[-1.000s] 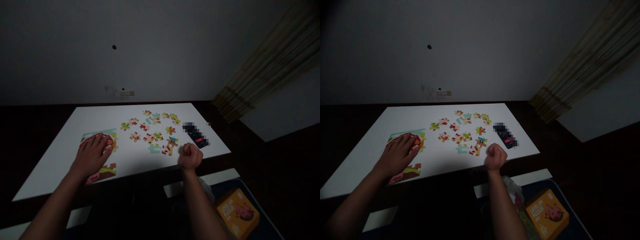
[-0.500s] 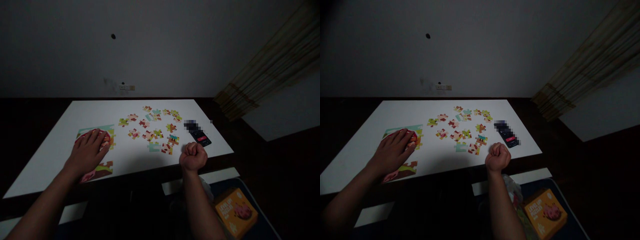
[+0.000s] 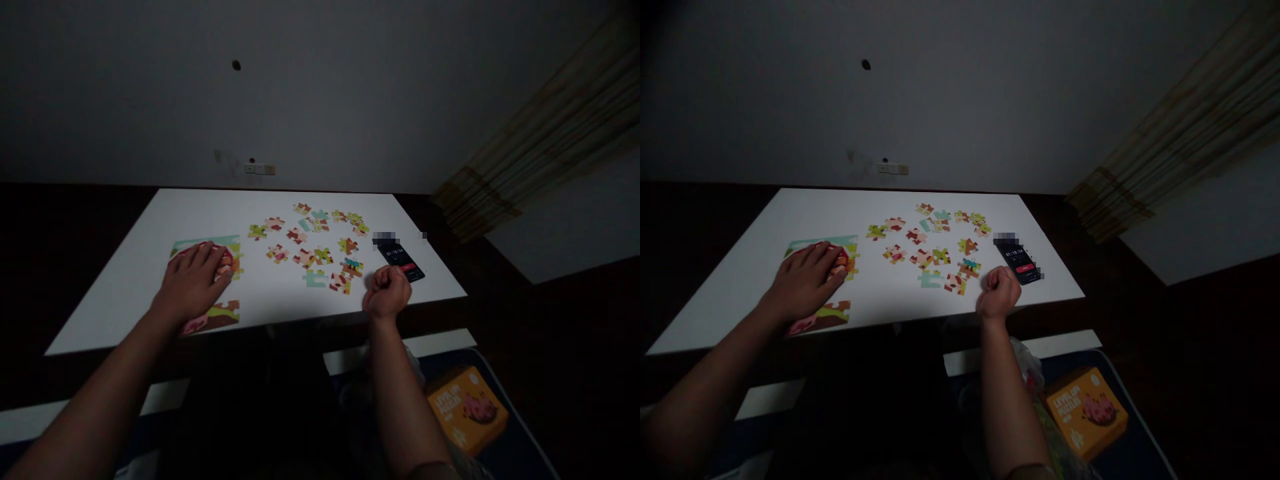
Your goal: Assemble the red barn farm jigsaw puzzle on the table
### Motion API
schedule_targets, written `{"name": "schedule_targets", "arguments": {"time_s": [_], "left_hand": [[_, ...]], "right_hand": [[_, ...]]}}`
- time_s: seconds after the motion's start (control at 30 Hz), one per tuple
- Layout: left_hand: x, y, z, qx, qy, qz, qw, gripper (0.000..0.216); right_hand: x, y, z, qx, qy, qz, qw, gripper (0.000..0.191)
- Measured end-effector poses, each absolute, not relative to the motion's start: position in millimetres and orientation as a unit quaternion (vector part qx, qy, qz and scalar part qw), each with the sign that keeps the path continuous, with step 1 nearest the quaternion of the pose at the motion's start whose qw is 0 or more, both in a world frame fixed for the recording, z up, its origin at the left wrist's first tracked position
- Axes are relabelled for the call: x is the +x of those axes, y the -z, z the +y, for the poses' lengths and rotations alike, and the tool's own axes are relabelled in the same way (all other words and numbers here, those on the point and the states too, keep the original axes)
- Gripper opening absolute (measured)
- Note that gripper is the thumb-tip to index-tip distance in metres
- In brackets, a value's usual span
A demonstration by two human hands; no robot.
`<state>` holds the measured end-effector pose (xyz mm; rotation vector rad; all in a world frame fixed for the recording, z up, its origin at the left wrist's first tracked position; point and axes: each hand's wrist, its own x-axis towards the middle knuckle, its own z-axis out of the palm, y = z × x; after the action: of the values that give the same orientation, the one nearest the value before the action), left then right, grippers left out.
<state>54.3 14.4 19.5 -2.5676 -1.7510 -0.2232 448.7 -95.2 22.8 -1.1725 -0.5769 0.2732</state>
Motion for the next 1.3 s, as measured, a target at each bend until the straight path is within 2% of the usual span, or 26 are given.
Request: {"name": "schedule_targets", "arguments": {"time_s": [0.1, 0.23, 0.3, 0.37, 0.53, 0.67, 0.77, 0.83, 0.9, 0.97, 1.1, 1.3], "left_hand": [[52.7, -19.7, 14.5, -0.823, 0.093, -0.561, -0.002, 0.063], [46.6, -17.2, 20.0, -0.816, 0.186, -0.546, -0.044, 0.052], [42.9, -15.4, 23.4, -0.805, 0.240, -0.537, -0.074, 0.048], [40.3, -14.3, 25.4, -0.794, 0.279, -0.530, -0.105, 0.046], [39.5, -14.5, 23.9, -0.773, 0.330, -0.516, -0.162, 0.041], [40.9, -16.5, 20.8, -0.761, 0.336, -0.525, -0.178, 0.036], [41.6, -19.4, 19.0, -0.765, 0.340, -0.517, -0.179, 0.032], [41.9, -21.7, 17.8, -0.773, 0.340, -0.507, -0.175, 0.032], [42.1, -23.5, 16.6, -0.780, 0.336, -0.500, -0.170, 0.031], [42.3, -24.2, 15.7, -0.781, 0.332, -0.503, -0.167, 0.030], [42.6, -23.8, 14.3, -0.772, 0.323, -0.520, -0.169, 0.031], [43.0, -23.4, 12.7, -0.772, 0.318, -0.524, -0.170, 0.026]], "right_hand": [[456.5, -23.6, -96.2, -0.650, -0.106, -0.359, 0.661, 0.016], [469.9, -21.4, -100.3, -0.724, -0.018, -0.576, 0.379, 0.038], [474.6, -18.4, -100.7, -0.728, -0.006, -0.614, 0.305, 0.041], [477.4, -15.9, -99.3, -0.731, -0.008, -0.624, 0.276, 0.042], [480.2, -21.4, -95.9, -0.744, -0.027, -0.603, 0.287, 0.044], [465.2, -43.0, -100.8, -0.756, -0.039, -0.525, 0.388, 0.038], [420.0, -57.4, -102.2, -0.703, -0.145, -0.464, 0.519, 0.037], [373.7, -59.0, -97.7, -0.634, -0.266, -0.474, 0.550, 0.039], [324.2, -53.5, -88.6, -0.580, -0.353, -0.498, 0.539, 0.030], [282.4, -44.0, -76.9, -0.552, -0.391, -0.526, 0.516, 0.024], [243.6, -27.8, -57.4, -0.555, -0.337, -0.599, 0.468, 0.013], [249.3, -19.6, -47.8, -0.580, -0.293, -0.622, 0.436, 0.015]]}}
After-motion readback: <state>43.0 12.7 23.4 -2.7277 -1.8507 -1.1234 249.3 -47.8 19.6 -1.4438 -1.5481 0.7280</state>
